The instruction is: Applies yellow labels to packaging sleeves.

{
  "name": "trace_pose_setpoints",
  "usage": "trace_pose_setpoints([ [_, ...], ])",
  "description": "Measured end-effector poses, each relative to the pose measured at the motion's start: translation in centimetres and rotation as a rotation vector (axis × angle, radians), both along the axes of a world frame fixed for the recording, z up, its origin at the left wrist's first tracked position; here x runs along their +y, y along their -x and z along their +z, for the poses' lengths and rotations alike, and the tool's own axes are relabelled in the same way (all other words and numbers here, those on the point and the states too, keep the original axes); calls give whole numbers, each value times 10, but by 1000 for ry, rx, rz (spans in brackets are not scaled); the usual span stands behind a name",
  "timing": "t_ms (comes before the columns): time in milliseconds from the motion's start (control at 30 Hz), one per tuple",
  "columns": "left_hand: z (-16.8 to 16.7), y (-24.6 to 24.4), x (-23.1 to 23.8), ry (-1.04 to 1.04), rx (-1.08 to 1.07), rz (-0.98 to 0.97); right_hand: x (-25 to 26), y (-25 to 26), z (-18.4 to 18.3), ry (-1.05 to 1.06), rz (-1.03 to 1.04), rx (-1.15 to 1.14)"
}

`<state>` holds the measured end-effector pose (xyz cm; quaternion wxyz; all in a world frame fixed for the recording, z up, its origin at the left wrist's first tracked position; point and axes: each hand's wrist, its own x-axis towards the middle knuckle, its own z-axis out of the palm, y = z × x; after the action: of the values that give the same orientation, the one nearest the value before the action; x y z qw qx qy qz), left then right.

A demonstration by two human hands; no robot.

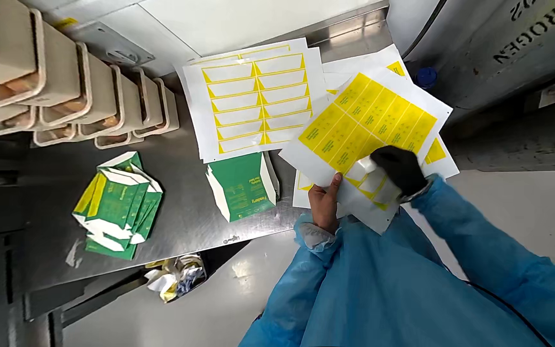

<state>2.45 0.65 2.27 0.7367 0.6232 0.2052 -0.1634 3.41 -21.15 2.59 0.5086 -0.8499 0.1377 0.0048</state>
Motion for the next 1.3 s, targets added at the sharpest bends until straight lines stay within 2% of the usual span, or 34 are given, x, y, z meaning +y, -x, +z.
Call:
trace_pose_setpoints([
  [100,-22,-6,13,-282,38,-82,-83,-39,6,-7,-119,208],
  [167,-36,-15,21,-575,75,-219,-141,-57,17,91,-213,200],
  [233,-41,-25,29,-784,136,-391,-172,-64,38,227,-307,135],
  [300,-24,-39,40,-985,200,-644,-173,-65,62,333,-354,56],
  [367,5,-45,52,-1085,176,-760,-134,-54,88,397,-330,12],
  [400,18,-43,58,-1045,76,-723,-104,-47,94,408,-299,-11],
  [433,27,-38,64,-921,-75,-642,-72,-38,94,411,-256,-39],
  [500,36,-24,72,-463,-265,-555,1,-19,77,392,-194,-136],
  [567,39,-17,76,-74,-265,-538,79,-5,61,352,-122,-178],
  [600,42,-14,80,35,-240,-502,116,1,55,314,-78,-175],
  [667,47,-11,98,38,-201,-397,173,9,43,236,34,-204],
  [767,45,-14,143,-2,-138,-183,212,12,46,133,197,-285],
  [900,42,-21,205,45,-138,9,222,1,46,274,8,-142],
  [1033,39,-29,242,81,-156,45,240,-28,39,167,-6,90],
  [1300,39,-54,284,81,-88,164,297,-49,36,85,-23,-24],
])
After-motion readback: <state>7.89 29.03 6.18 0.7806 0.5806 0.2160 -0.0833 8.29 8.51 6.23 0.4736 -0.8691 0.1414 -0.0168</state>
